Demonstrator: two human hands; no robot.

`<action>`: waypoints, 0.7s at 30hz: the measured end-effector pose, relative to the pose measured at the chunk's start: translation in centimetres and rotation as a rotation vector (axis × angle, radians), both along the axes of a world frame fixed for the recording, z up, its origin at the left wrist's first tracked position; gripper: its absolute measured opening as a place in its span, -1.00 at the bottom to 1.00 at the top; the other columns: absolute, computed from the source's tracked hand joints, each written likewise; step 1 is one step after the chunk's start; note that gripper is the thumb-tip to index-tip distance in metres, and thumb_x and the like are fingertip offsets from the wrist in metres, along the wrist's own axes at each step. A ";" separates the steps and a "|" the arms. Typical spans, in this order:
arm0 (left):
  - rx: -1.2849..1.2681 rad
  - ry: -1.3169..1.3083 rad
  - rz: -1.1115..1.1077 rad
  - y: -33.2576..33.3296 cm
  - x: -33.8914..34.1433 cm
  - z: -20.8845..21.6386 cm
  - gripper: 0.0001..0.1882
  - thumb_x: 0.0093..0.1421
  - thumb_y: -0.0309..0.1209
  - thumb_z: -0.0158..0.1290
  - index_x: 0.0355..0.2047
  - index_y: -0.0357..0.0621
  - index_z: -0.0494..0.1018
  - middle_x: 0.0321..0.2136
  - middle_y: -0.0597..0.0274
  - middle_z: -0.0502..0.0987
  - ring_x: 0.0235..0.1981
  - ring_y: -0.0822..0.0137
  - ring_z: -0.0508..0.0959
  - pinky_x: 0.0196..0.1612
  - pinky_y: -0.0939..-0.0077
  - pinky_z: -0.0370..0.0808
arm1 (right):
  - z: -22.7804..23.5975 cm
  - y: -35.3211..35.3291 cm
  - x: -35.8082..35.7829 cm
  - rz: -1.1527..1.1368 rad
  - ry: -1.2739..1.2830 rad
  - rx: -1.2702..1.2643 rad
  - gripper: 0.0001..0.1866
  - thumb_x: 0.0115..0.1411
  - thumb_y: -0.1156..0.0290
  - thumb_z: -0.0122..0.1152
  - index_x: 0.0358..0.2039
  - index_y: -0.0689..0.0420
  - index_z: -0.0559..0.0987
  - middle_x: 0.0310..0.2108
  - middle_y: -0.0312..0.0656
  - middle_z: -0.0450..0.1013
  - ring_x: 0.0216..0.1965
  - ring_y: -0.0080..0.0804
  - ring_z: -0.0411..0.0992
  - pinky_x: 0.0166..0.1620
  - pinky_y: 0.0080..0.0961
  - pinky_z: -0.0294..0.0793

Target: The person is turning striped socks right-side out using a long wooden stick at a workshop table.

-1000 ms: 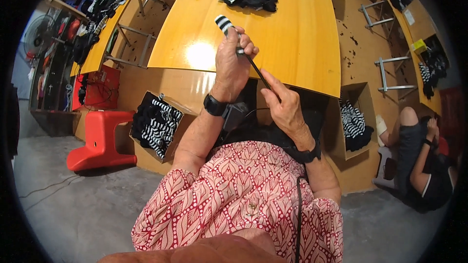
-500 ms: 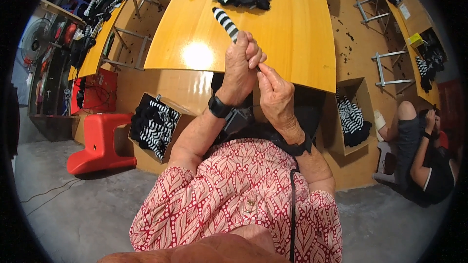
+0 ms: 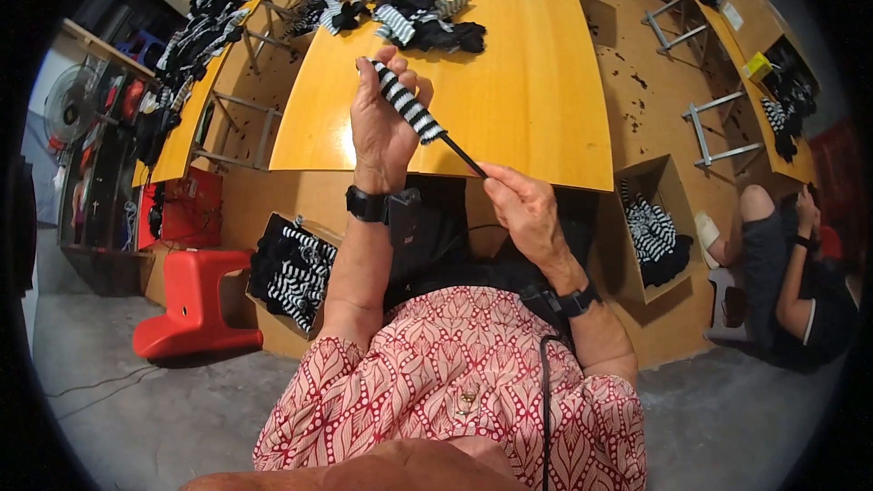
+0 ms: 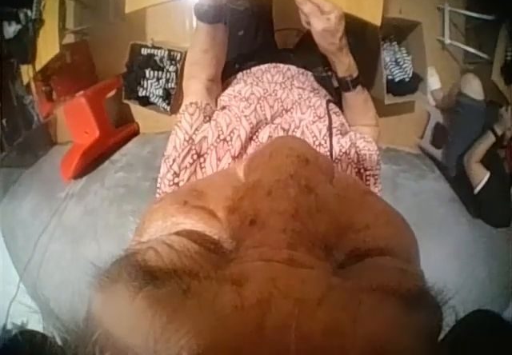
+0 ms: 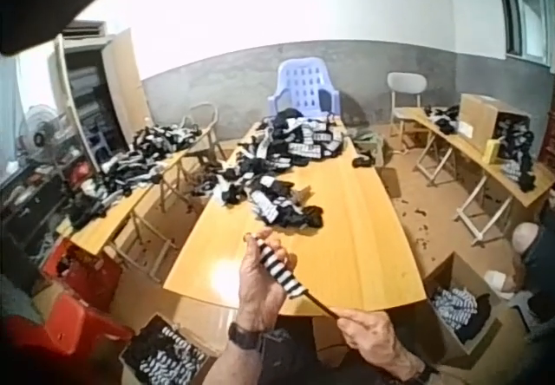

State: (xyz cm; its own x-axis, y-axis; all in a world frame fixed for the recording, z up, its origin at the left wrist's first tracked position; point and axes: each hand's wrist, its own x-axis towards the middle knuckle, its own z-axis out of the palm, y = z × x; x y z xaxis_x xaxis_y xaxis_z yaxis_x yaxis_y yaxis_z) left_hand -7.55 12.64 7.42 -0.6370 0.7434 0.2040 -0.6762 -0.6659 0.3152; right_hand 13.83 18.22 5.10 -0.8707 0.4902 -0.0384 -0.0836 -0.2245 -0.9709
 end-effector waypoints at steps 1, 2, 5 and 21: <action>-0.001 0.011 0.027 -0.4 -0.7 0.2 -0.63 0.36 -0.09 -0.13 -0.09 -0.14 0.35 -0.38 0.29 0.43 -0.41 0.43 0.45 -0.26 0.52 0.41 | -0.1 -0.3 0.3 -0.055 -0.035 0.230 -0.73 0.30 0.48 0.04 -0.03 0.27 0.55 -0.54 -0.45 0.36 -0.57 -0.76 0.23 -0.51 -0.77 0.21; 0.001 0.019 0.043 -0.4 -0.9 0.8 -0.64 0.36 -0.09 -0.14 -0.11 -0.14 0.35 -0.39 0.29 0.43 -0.42 0.44 0.45 -0.28 0.54 0.41 | -0.1 -0.4 0.8 -0.121 -0.072 0.465 -0.72 0.29 0.49 0.05 -0.03 0.29 0.54 -0.50 -0.41 0.43 -0.54 -0.72 0.28 -0.48 -0.75 0.28; -0.100 0.171 0.004 -0.2 -0.1 0.6 -0.62 0.37 -0.09 -0.16 -0.09 -0.15 0.35 -0.60 0.43 0.30 -0.68 0.63 0.16 -0.54 0.71 0.17 | 0.0 -0.4 1.0 -0.147 -0.066 0.568 -0.73 0.27 0.50 0.07 -0.05 0.32 0.53 -0.35 -0.22 0.56 -0.43 -0.63 0.39 -0.32 -0.70 0.41; -0.211 0.177 0.068 1.0 3.2 1.3 -0.58 0.36 -0.08 -0.13 -0.04 -0.20 0.29 -0.73 0.54 0.09 -0.76 0.67 0.01 -0.66 0.75 0.00 | 0.5 -1.6 -1.6 -0.292 -0.065 0.335 -0.76 0.26 0.50 0.09 -0.11 0.32 0.56 -0.41 -0.30 0.52 -0.41 -0.67 0.37 -0.31 -0.71 0.38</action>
